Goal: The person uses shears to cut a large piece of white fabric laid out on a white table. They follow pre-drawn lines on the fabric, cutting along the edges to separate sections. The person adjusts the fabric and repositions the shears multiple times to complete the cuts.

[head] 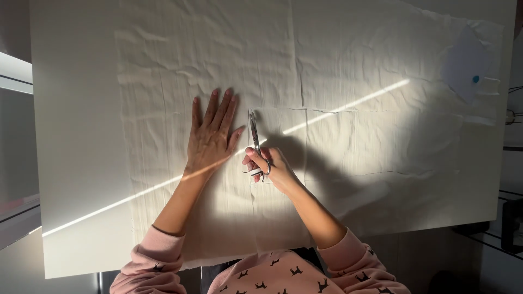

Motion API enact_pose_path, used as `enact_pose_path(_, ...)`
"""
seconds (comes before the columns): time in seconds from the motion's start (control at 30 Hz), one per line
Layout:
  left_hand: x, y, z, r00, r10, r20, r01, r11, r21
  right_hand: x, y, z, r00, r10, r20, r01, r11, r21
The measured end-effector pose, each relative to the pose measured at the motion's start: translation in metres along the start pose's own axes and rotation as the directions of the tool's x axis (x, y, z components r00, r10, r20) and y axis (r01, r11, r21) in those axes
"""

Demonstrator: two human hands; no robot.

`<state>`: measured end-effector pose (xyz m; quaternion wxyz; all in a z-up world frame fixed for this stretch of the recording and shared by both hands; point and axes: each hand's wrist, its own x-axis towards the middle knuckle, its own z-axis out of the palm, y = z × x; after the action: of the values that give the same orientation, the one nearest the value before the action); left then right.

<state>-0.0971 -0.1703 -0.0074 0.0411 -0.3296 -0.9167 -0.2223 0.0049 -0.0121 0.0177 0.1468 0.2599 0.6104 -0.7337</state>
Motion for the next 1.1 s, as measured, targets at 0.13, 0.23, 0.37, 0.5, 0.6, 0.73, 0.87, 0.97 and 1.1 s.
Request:
enact_pose_path(0.13, 0.001, -0.002, -0.001, 1.000, 0.001, -0.031, -0.002, 0.999, -0.047, 0.012, -0.003, 0.016, 0.994, -0.030, -0.105, 0.030, 1.000, -0.003)
enact_pose_path(0.23, 0.002, -0.003, 0.001, 0.999, 0.001, -0.034, -0.002, 0.998, -0.055, 0.020, -0.009, 0.020, 0.988, -0.050, -0.148, 0.046, 0.998, -0.036)
enact_pose_path(0.37, -0.001, -0.004, -0.001, 1.000, -0.018, -0.020, 0.017, 0.998, -0.052, 0.026, -0.007, 0.024, 0.979, -0.085, -0.185, 0.069, 0.993, -0.091)
enact_pose_path(0.5, 0.002, -0.002, -0.004, 1.000, -0.010, -0.018, 0.010, 0.999, -0.052, 0.020, -0.017, 0.030, 0.976, -0.074, -0.205, 0.058, 0.995, -0.082)
enact_pose_path(0.6, 0.001, -0.003, -0.004, 1.000, -0.024, -0.002, 0.024, 0.998, -0.051, 0.017, -0.018, 0.028, 0.975, -0.083, -0.207, 0.062, 0.993, -0.105)
enact_pose_path(0.73, 0.001, -0.005, -0.001, 0.998, -0.044, 0.050, 0.047, 0.997, -0.063, -0.021, -0.030, 0.014, 0.998, -0.022, -0.051, 0.015, 0.990, -0.140)
enact_pose_path(0.87, -0.001, -0.004, -0.002, 0.996, -0.031, 0.083, 0.035, 0.998, -0.045, -0.097, -0.048, -0.030, 0.892, -0.444, -0.081, 0.255, 0.644, -0.721)
enact_pose_path(0.97, 0.012, -0.013, 0.000, 0.996, -0.005, 0.090, 0.010, 0.999, -0.053, -0.119, 0.004, -0.114, 0.797, -0.600, -0.077, 0.104, 0.262, -0.959)
enact_pose_path(1.1, 0.037, -0.043, 0.011, 0.994, 0.084, -0.067, -0.084, 0.996, -0.004, -0.131, 0.053, -0.152, 0.772, -0.635, -0.019, 0.054, 0.095, -0.994)
